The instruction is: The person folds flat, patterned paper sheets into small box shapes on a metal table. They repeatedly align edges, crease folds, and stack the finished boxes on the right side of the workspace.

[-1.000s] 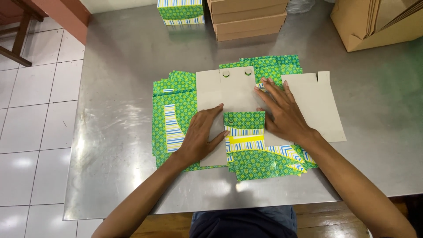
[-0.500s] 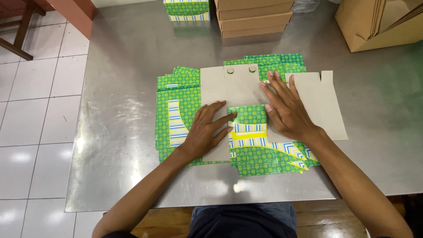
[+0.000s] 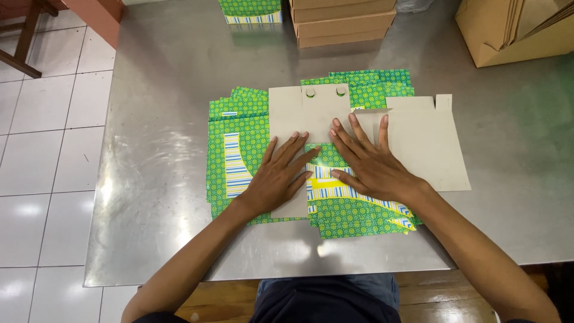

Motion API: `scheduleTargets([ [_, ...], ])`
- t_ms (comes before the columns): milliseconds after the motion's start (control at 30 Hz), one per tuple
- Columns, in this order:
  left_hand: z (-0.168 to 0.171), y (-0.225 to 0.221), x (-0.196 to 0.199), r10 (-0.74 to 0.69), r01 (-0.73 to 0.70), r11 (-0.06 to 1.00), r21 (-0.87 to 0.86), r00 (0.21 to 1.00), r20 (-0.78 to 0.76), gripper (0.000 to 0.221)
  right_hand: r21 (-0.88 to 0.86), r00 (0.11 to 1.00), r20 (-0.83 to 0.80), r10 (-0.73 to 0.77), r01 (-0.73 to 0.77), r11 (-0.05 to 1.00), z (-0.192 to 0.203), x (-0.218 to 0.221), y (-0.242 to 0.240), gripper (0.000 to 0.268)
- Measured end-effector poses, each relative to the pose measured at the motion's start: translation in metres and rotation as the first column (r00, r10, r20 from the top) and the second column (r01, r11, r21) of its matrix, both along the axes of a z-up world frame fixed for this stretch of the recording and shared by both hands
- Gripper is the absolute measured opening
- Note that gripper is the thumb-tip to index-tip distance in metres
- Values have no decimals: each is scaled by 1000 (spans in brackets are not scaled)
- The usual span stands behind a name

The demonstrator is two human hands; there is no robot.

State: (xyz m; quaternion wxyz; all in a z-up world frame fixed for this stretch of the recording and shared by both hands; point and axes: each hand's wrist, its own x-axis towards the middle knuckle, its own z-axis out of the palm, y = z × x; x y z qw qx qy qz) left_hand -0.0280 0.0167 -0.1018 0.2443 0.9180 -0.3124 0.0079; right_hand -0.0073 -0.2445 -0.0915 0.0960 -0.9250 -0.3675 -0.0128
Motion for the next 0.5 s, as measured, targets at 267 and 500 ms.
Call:
scheduleTargets([
  [267,12,-5,-1,-75,75,994,76,997,-4,43,-4,990,-134,-35,35,999,11,-1,-1,83],
  [500,5,1,0,-104,102,993,64,994,37,44,99,937,-348,-24,62,993,29,3,-10,84],
])
